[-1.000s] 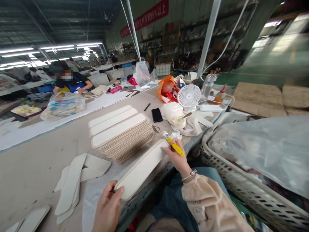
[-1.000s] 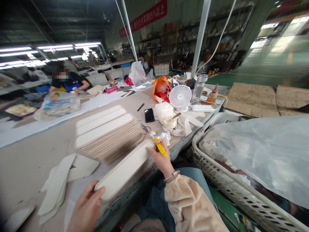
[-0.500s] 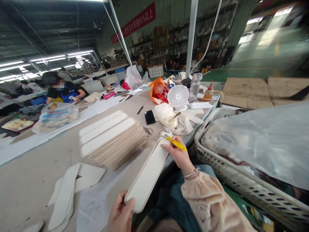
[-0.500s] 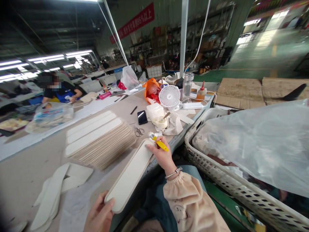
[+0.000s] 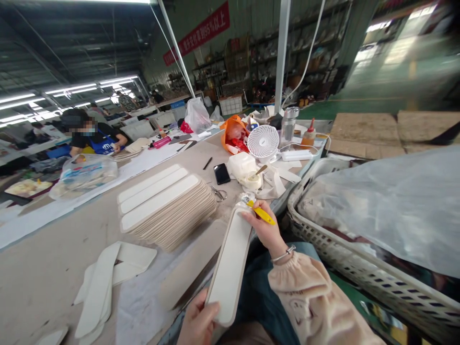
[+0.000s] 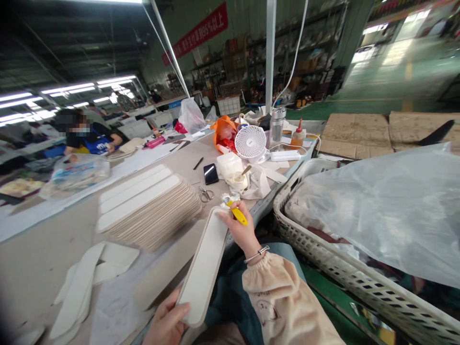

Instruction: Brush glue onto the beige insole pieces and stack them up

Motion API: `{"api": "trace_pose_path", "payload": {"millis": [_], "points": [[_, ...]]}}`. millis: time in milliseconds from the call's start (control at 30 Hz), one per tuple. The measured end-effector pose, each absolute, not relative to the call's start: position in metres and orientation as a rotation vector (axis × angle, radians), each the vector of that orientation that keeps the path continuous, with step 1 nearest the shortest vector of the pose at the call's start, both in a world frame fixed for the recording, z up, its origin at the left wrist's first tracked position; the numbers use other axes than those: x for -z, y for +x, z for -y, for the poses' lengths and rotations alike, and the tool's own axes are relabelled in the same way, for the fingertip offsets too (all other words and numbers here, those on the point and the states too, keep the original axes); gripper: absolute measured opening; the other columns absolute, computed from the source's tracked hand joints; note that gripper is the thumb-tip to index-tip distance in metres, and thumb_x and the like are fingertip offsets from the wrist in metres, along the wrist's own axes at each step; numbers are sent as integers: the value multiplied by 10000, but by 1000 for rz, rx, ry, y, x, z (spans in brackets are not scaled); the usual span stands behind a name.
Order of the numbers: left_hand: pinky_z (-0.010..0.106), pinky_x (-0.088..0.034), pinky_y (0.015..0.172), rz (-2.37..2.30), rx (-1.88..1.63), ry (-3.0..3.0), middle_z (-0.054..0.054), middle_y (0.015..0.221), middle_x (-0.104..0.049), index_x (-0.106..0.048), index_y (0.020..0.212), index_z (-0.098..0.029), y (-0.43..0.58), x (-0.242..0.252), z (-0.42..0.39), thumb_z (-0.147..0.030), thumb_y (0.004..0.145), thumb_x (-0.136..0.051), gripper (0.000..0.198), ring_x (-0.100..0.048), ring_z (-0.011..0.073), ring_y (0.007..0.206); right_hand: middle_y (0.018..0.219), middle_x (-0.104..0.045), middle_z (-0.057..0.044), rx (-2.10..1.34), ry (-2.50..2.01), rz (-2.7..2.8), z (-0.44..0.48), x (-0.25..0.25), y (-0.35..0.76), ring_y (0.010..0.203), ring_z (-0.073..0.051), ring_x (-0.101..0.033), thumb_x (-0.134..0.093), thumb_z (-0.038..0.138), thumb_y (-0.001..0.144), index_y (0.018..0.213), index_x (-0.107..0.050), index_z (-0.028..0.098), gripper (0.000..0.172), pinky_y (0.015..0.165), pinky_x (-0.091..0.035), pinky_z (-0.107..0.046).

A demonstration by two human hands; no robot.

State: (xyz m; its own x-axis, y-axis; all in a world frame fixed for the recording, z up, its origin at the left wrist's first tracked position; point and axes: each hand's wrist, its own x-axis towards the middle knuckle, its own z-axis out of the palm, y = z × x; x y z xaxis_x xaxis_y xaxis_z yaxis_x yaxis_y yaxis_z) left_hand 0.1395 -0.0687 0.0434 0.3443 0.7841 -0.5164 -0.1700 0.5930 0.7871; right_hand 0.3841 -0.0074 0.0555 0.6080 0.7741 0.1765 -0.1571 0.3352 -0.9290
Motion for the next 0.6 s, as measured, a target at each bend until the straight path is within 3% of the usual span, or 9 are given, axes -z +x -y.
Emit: {"api": "trace_pose_path", "payload": {"millis": [267,600], "points": [[304,-504,657,-1032,-672,689,38,703,-703,-738,845,-179,138,-35,72,-296,606,-763,268,-652,237,770,614,-359,88,-624,-1090,745,9,-50,386,517,-92,-319,-742,338,709,869,-447,253,346,487,-273,-224],[313,-525,673,-910,-598,691,76,770,-720,-725,830,-131,137,-46,69,-261,650,-709,223,-665,227,758,623,-396,81,-585,-1126,783,9,-43,387,532,-93,-345,-759,341,701,858,-468,249,344,504,-294,-229]]}}
